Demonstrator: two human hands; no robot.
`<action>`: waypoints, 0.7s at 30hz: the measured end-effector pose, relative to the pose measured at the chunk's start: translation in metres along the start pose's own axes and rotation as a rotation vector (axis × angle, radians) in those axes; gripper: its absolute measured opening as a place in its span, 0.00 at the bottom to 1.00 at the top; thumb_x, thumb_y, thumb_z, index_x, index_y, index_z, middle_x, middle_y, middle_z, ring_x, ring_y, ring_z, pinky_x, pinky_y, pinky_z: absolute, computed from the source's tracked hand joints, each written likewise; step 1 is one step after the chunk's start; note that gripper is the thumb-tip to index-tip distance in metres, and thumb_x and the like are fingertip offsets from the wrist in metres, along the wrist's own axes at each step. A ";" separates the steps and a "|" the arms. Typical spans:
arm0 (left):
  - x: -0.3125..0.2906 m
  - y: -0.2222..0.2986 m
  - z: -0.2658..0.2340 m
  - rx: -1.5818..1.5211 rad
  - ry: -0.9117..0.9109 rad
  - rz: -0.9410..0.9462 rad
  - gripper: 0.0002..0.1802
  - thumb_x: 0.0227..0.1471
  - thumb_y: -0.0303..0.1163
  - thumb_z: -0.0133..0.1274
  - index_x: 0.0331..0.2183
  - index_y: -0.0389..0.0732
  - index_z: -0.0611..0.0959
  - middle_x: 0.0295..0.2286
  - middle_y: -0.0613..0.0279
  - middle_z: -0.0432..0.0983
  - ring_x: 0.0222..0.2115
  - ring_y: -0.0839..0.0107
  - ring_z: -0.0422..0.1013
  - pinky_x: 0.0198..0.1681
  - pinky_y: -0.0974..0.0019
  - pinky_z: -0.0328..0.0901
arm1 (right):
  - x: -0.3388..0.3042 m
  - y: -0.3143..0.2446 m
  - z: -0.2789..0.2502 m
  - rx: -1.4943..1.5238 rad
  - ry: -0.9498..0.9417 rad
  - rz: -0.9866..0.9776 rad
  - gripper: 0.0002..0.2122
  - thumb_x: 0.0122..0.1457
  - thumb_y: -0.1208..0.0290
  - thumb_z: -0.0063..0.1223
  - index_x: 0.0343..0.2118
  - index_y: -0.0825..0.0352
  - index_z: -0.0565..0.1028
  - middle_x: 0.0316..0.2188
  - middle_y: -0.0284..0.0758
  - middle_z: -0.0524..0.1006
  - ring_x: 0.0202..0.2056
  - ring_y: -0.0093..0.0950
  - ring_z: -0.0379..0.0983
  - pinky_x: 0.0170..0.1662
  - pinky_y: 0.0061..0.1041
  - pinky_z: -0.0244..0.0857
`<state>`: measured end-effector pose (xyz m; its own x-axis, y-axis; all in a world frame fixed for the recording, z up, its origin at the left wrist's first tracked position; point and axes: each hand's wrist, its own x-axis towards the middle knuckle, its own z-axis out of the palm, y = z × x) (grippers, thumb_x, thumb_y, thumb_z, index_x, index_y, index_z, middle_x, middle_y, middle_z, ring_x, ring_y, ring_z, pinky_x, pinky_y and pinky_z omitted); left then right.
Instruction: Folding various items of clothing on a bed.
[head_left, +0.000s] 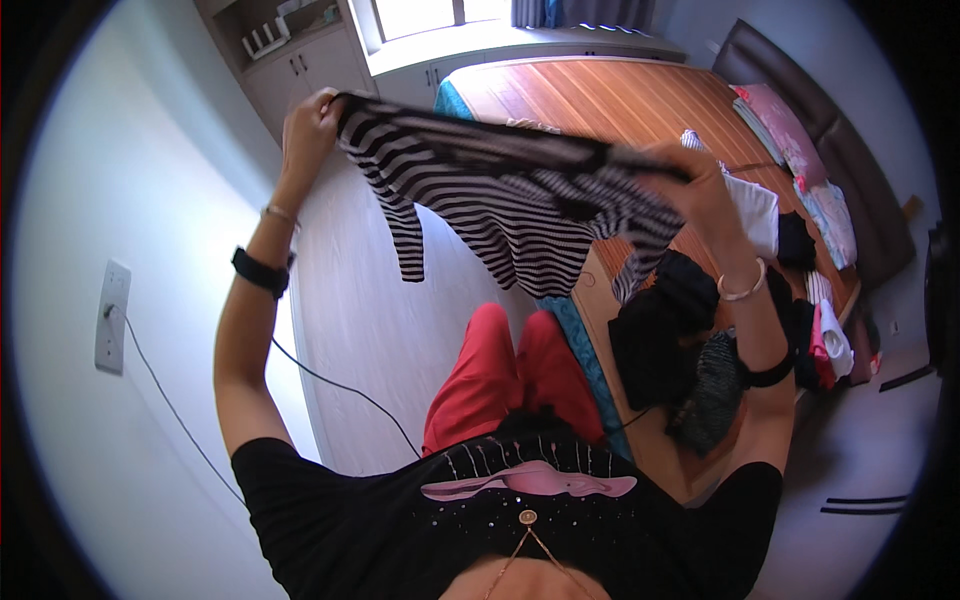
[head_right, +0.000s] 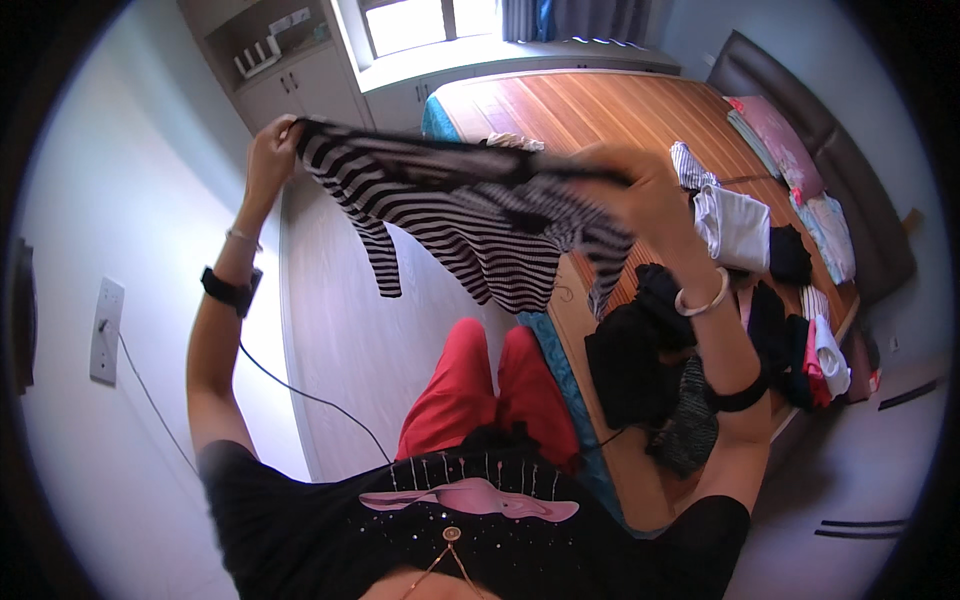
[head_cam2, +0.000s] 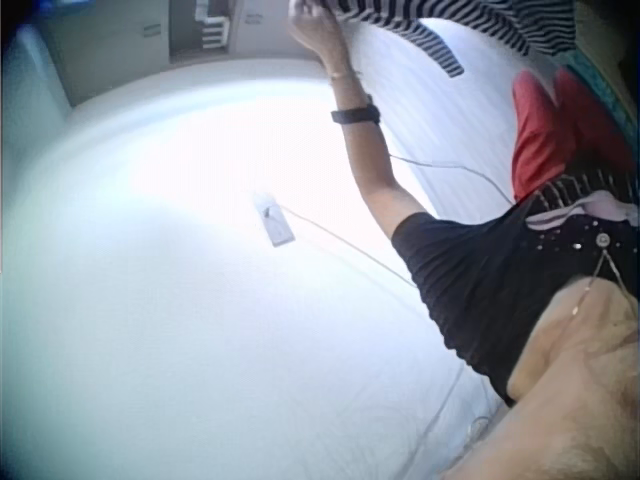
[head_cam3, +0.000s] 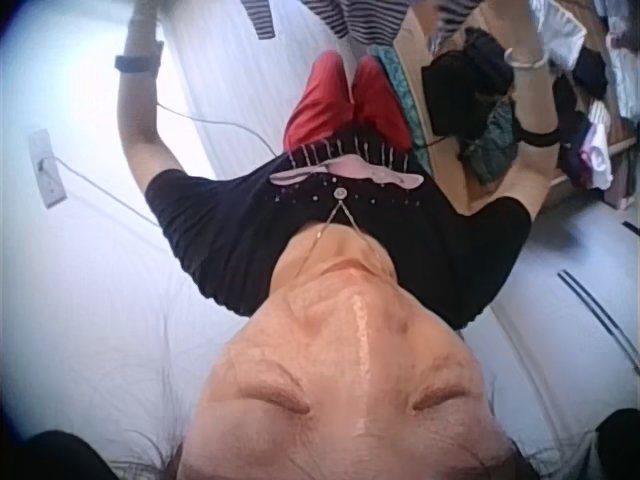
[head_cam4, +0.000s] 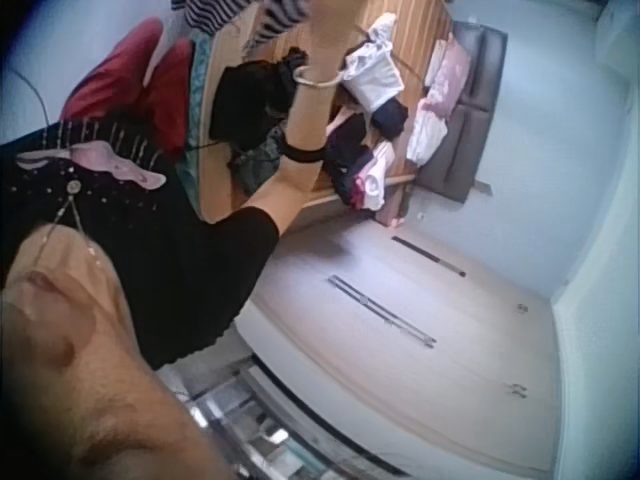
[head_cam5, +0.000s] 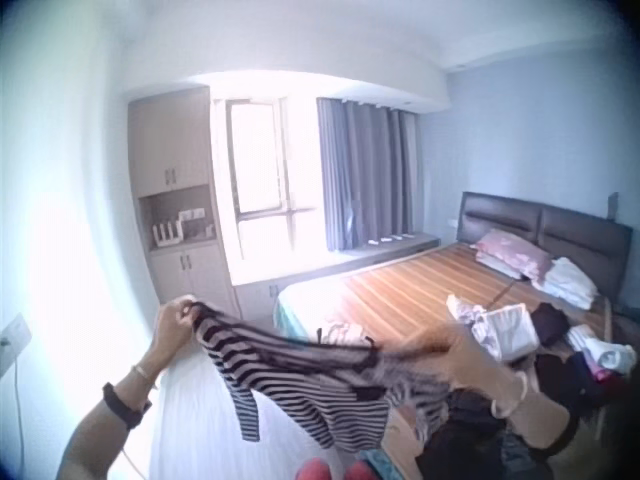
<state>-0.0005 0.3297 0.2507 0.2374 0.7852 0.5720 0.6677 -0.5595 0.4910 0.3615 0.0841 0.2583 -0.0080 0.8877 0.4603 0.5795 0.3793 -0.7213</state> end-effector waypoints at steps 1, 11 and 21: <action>-0.006 -0.004 0.007 -0.247 -0.009 -0.189 0.11 0.54 0.35 0.47 0.32 0.39 0.80 0.21 0.60 0.76 0.24 0.75 0.74 0.26 0.74 0.66 | -0.005 -0.008 0.011 0.060 -0.136 -0.106 0.09 0.45 0.85 0.56 0.32 0.69 0.78 0.27 0.31 0.78 0.29 0.19 0.73 0.33 0.16 0.67; -0.097 0.102 0.027 -1.365 -0.451 -0.200 0.14 0.57 0.45 0.44 0.33 0.44 0.69 0.31 0.67 0.66 0.35 0.77 0.66 0.38 0.73 0.64 | 0.021 -0.033 0.121 0.014 0.265 -0.661 0.07 0.41 0.75 0.61 0.26 0.62 0.77 0.31 0.29 0.73 0.26 0.27 0.74 0.27 0.22 0.68; -0.127 0.117 0.022 -1.465 -0.726 -0.211 0.43 0.47 0.45 0.50 0.56 0.30 0.53 0.50 0.51 0.60 0.52 0.63 0.59 0.54 0.62 0.57 | 0.006 -0.017 0.144 -0.192 0.272 -0.212 0.15 0.45 0.57 0.60 0.25 0.66 0.76 0.18 0.36 0.76 0.23 0.35 0.75 0.27 0.32 0.68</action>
<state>0.0629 0.1700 0.2207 0.7761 0.5917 0.2181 -0.3644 0.1386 0.9208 0.2343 0.1202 0.1992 0.0577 0.6838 0.7274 0.7304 0.4678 -0.4977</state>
